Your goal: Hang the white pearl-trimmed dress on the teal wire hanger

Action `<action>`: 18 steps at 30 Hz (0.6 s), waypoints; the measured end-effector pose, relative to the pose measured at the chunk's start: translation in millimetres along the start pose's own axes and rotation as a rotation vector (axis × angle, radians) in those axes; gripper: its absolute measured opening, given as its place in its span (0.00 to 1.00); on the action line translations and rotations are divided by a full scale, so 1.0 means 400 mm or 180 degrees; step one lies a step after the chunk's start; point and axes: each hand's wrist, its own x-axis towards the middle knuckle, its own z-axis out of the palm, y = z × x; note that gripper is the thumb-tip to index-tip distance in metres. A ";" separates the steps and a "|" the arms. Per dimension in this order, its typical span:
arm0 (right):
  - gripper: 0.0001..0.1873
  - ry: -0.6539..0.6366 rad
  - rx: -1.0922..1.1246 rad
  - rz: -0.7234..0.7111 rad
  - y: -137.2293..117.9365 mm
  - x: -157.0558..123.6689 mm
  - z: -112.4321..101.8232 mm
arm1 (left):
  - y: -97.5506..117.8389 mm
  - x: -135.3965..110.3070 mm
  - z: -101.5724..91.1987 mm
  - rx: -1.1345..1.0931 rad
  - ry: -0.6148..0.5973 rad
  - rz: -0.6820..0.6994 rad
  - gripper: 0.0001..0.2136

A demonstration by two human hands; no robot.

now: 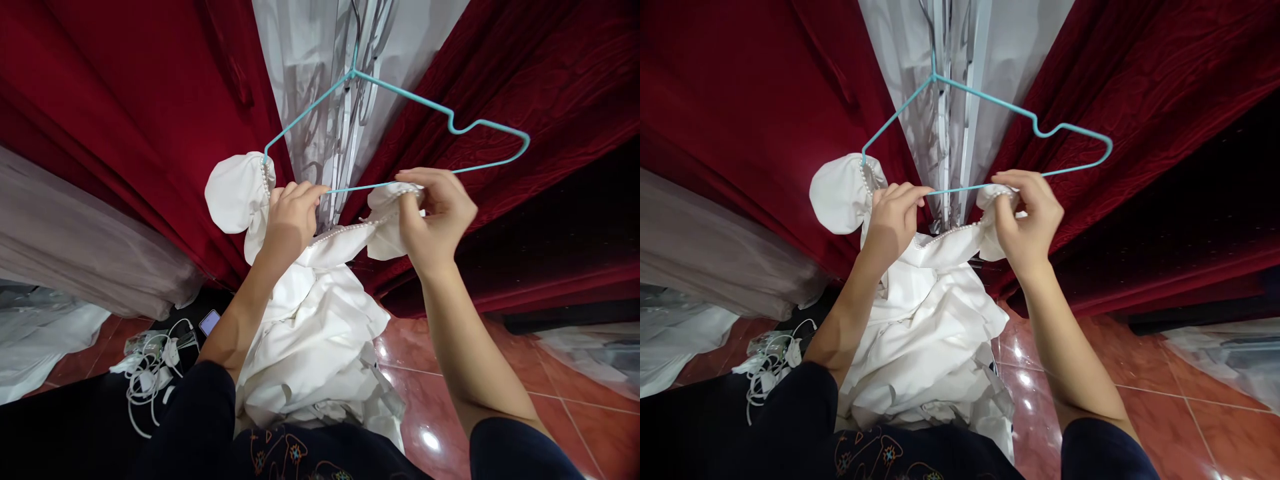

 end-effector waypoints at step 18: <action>0.06 0.0586 -0.0911 -0.0009 0.095 0.271 -0.114 | 0.057 0.016 -0.086 0.0361 -0.1019 -0.0343 0.27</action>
